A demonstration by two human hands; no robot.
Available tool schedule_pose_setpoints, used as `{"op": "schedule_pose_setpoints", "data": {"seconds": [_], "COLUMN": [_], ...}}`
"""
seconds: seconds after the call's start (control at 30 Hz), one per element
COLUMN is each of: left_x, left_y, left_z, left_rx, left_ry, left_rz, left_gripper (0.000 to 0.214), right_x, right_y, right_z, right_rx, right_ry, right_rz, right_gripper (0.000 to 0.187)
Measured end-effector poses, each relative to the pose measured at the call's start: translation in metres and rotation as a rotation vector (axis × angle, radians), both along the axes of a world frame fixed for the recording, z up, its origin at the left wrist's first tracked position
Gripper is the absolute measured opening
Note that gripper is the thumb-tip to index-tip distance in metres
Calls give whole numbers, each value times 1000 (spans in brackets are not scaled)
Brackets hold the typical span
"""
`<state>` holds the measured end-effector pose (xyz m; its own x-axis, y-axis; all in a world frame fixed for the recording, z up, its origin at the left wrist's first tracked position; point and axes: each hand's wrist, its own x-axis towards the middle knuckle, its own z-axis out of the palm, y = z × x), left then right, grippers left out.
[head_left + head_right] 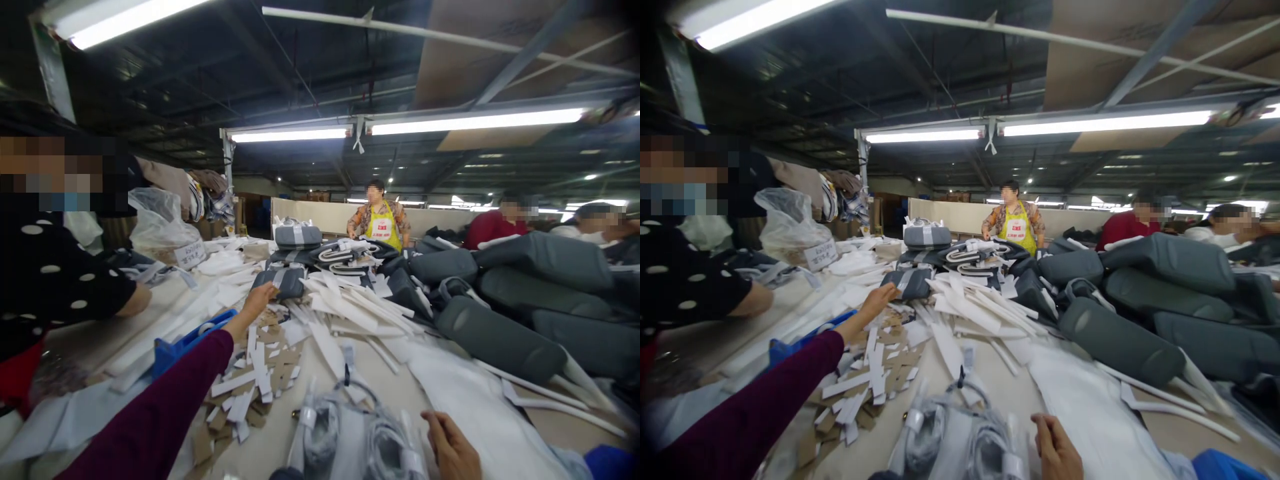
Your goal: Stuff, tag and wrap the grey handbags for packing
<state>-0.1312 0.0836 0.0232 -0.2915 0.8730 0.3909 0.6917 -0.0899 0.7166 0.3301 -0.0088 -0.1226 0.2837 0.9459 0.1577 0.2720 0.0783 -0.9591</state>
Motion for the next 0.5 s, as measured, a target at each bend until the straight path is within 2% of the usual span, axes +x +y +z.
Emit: {"op": "schedule_pose_setpoints", "data": {"seconds": [0.07, 0.13, 0.2, 0.3, 0.4, 0.5], "left_x": [7, 17, 30, 57, 89, 124], "left_y": [-6, -19, -37, -70, -106, -142], "left_z": [21, 42, 62, 87, 100, 101], "left_rx": [33, 50, 70, 70, 27, 17], "left_ry": [-104, -186, -316, -567, -677, -728], "left_rz": [-41, -106, -226, -464, -585, -582], "left_gripper": [18, 26, 28, 24, 19, 16], "right_x": [1, -3, -12, -30, -53, -78], "right_y": [-6, -17, -32, -59, -85, -104], "right_z": [10, 31, 60, 110, 150, 169], "right_rx": [12, 50, 87, 155, 210, 245], "right_ry": [55, 120, 200, 277, 251, 201], "right_rz": [-19, -7, 64, 243, 422, 525], "right_gripper": [48, 49, 48, 41, 32, 27]}}
